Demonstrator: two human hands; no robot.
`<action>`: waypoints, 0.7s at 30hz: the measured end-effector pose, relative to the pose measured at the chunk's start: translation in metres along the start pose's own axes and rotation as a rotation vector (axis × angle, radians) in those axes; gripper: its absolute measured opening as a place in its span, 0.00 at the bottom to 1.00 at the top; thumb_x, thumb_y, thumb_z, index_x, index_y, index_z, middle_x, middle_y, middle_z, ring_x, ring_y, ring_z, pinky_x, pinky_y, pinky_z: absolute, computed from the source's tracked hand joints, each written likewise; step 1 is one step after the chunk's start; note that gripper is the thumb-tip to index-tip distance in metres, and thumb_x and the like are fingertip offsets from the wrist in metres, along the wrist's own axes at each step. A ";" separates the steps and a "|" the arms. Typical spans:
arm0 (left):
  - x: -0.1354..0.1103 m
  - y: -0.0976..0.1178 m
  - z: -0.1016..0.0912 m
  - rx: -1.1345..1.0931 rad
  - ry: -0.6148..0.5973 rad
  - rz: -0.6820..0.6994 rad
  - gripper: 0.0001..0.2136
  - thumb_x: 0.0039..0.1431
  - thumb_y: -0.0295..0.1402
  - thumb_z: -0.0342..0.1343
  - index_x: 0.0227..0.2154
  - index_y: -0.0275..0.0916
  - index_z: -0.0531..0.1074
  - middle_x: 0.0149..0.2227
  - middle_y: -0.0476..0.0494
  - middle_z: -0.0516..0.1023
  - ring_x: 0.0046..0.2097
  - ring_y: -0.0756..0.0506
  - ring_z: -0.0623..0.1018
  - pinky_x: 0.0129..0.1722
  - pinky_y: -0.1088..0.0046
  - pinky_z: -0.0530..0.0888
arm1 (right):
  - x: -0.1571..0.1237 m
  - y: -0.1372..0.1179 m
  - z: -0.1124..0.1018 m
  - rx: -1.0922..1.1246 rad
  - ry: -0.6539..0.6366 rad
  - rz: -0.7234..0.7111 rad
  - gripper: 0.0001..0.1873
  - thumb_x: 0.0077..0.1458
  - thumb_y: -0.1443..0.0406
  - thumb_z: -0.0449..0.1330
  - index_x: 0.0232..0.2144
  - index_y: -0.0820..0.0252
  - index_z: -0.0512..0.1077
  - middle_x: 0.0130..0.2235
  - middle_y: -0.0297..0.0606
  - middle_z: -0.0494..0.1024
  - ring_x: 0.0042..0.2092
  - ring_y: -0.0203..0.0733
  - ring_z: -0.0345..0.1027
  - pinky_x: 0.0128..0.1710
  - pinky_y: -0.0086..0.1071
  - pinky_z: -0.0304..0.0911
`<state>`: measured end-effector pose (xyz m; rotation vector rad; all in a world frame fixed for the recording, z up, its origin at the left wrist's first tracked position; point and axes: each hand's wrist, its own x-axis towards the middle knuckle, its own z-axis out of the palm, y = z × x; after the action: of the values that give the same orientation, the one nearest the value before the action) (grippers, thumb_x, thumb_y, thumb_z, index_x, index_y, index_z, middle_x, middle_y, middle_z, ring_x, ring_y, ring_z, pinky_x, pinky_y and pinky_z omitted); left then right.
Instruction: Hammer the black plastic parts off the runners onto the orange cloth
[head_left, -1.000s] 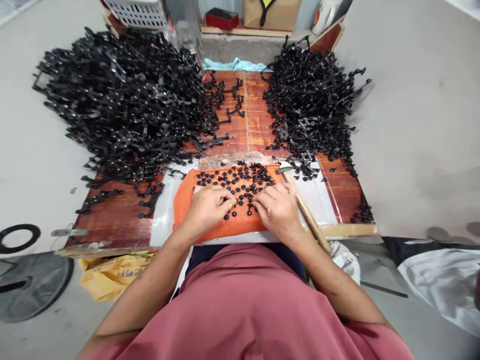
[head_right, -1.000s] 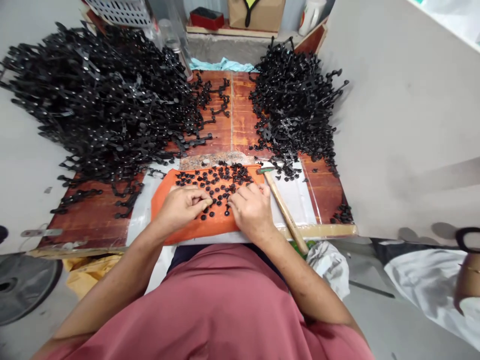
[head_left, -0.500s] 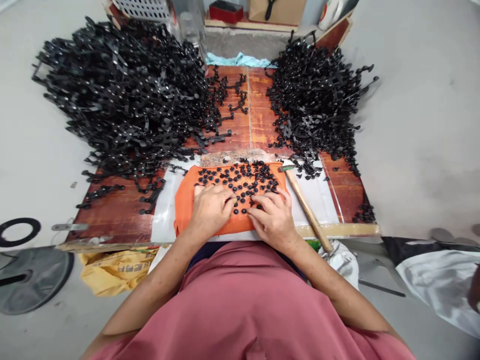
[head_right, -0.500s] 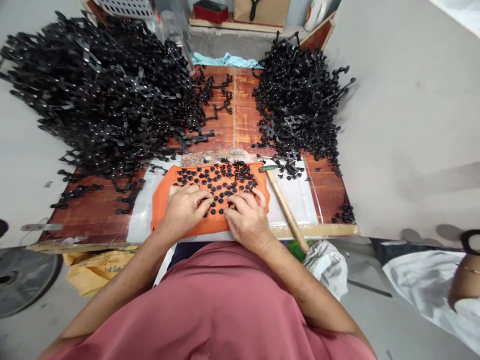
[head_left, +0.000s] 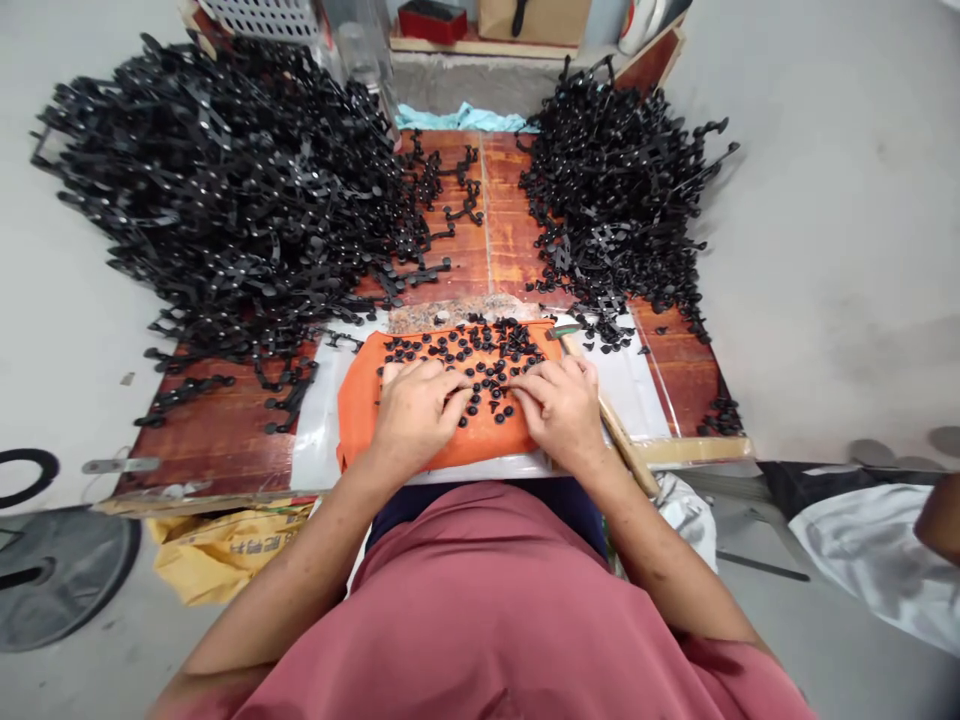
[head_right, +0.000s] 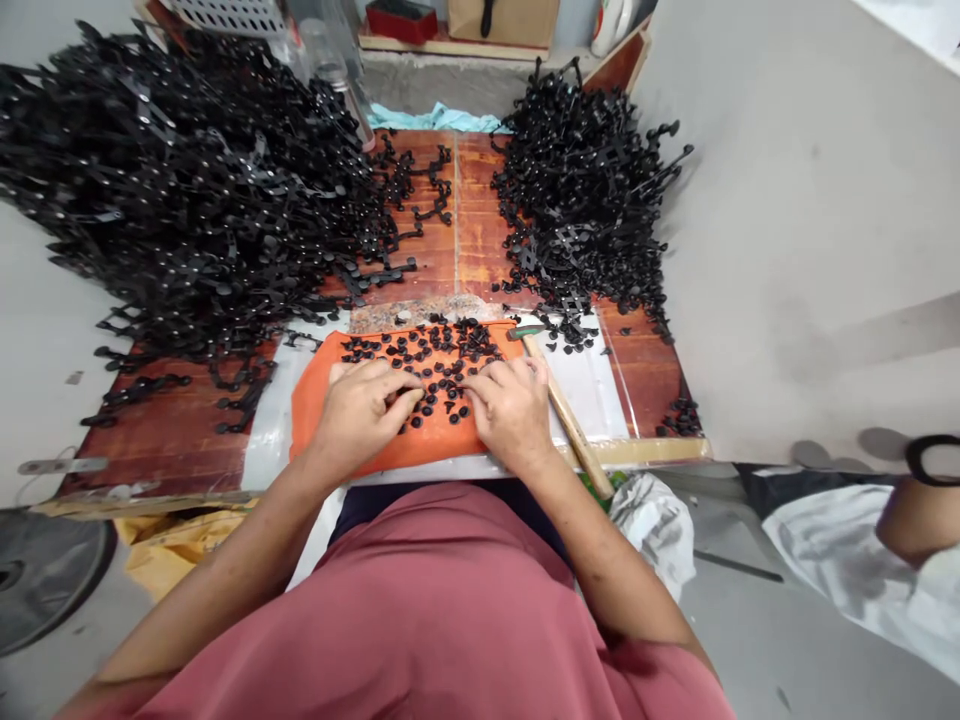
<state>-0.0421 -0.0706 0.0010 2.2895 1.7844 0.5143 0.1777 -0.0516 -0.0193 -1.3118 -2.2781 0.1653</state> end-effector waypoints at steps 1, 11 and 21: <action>0.007 0.001 0.000 0.015 -0.016 0.018 0.10 0.67 0.36 0.55 0.37 0.45 0.82 0.35 0.43 0.80 0.40 0.41 0.76 0.44 0.59 0.63 | 0.003 0.004 -0.002 -0.009 -0.044 -0.027 0.10 0.68 0.64 0.59 0.42 0.51 0.82 0.37 0.36 0.81 0.44 0.45 0.66 0.57 0.44 0.50; 0.051 0.015 0.000 0.198 -0.190 0.118 0.12 0.65 0.31 0.52 0.29 0.39 0.80 0.34 0.39 0.81 0.40 0.38 0.77 0.45 0.55 0.62 | 0.024 0.001 0.009 -0.151 -0.221 -0.116 0.13 0.70 0.63 0.57 0.37 0.54 0.82 0.36 0.39 0.78 0.42 0.46 0.60 0.45 0.43 0.45; 0.016 0.008 -0.003 0.040 -0.060 0.112 0.12 0.66 0.35 0.54 0.29 0.42 0.79 0.30 0.45 0.81 0.36 0.43 0.76 0.43 0.59 0.62 | 0.023 0.003 0.003 -0.118 -0.205 -0.150 0.12 0.68 0.62 0.58 0.37 0.52 0.82 0.36 0.39 0.77 0.43 0.48 0.60 0.46 0.45 0.45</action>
<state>-0.0323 -0.0573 0.0092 2.4158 1.6614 0.4273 0.1691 -0.0302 -0.0142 -1.2233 -2.5844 0.1195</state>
